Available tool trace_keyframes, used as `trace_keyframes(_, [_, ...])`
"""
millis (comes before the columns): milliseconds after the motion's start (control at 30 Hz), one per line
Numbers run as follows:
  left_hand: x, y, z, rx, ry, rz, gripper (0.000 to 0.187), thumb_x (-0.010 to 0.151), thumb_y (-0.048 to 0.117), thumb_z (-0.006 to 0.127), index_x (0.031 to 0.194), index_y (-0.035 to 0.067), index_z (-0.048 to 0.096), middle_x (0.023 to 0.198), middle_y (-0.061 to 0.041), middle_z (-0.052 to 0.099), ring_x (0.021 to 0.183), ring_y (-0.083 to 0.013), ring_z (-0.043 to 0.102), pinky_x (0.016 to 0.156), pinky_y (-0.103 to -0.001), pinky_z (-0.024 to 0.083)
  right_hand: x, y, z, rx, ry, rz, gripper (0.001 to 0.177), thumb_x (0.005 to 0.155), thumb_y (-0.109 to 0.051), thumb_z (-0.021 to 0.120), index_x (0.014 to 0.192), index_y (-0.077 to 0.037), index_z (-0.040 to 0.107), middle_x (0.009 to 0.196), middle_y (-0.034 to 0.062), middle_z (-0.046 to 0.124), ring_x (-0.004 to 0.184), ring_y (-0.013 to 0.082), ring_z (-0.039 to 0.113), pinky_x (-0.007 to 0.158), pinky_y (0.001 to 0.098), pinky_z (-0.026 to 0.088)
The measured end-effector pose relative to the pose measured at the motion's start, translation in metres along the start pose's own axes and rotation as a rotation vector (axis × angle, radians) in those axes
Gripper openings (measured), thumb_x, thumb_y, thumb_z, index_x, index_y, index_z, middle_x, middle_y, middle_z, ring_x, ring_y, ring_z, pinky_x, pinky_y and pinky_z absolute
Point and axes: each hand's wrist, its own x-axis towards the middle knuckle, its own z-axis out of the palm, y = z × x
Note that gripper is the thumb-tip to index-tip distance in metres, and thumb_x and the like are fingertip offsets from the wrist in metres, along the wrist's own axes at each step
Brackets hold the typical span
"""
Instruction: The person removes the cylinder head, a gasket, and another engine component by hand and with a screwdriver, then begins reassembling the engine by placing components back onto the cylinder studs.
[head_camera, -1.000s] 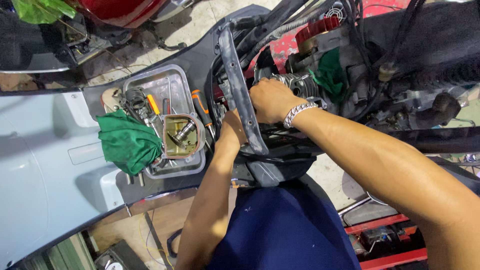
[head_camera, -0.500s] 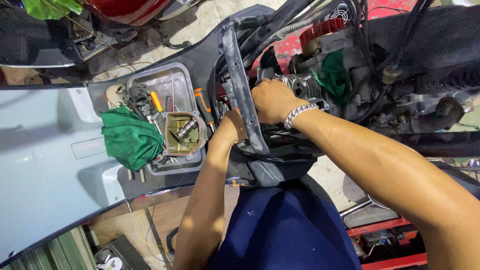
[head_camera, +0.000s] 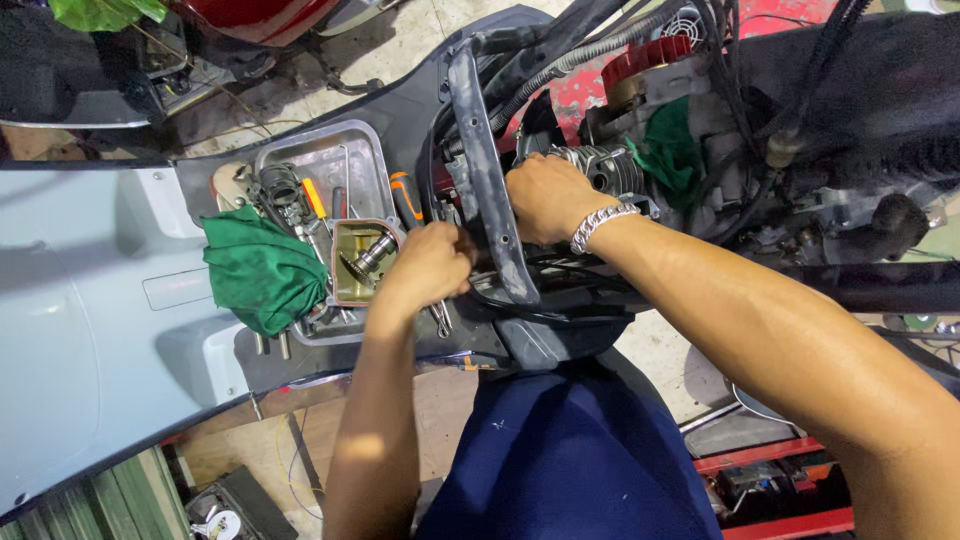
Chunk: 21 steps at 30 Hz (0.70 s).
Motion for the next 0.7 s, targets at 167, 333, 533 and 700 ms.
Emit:
trace_keyframes(167, [-0.085, -0.003, -0.069, 0.009, -0.018, -0.043, 0.022, 0.090, 0.026, 0.066, 0.087, 0.005, 0.071, 0.065, -0.007, 0.070, 0.058, -0.0167, 0.067, 0.059, -0.037, 0.053, -0.001, -0.002, -0.006, -0.010, -0.051, -0.016, 0.032, 0.080, -0.037, 0.077, 0.089, -0.007, 0.076, 0.091, 0.0224, 0.073, 0.095, 0.0427, 0.069, 0.088, 0.0513, 0.054])
trace_keyframes(333, [-0.171, -0.035, -0.112, -0.086, 0.077, -0.250, 0.020, 0.093, 0.027, 0.068, 0.092, 0.008, 0.073, 0.067, -0.005, 0.066, 0.058, -0.0145, 0.056, 0.055, -0.033, 0.046, -0.002, -0.003, -0.008, -0.026, -0.073, -0.038, 0.027, 0.083, -0.034, 0.073, 0.091, -0.009, 0.075, 0.093, 0.0206, 0.074, 0.094, 0.0423, 0.069, 0.088, 0.0518, 0.054])
trace_keyframes(533, [-0.181, -0.060, -0.081, -0.321, 0.111, -0.175, 0.013, 0.096, 0.017, 0.066, 0.093, 0.007, 0.072, 0.067, -0.001, 0.062, 0.057, -0.0104, 0.054, 0.051, -0.027, 0.045, 0.002, 0.010, 0.006, -0.014, -0.023, -0.046, 0.026, 0.079, -0.031, 0.075, 0.097, -0.012, 0.073, 0.091, 0.0225, 0.071, 0.090, 0.0446, 0.067, 0.080, 0.0548, 0.055])
trace_keyframes(700, [-0.175, -0.052, -0.077, -0.463, 0.113, -0.116, 0.010, 0.094, 0.016, 0.066, 0.092, 0.007, 0.072, 0.071, 0.000, 0.069, 0.059, -0.0084, 0.063, 0.052, -0.026, 0.050, 0.006, 0.022, 0.015, -0.097, -0.018, -0.148, 0.030, 0.074, -0.030, 0.075, 0.097, -0.010, 0.070, 0.098, 0.0177, 0.071, 0.093, 0.0432, 0.065, 0.080, 0.0536, 0.057])
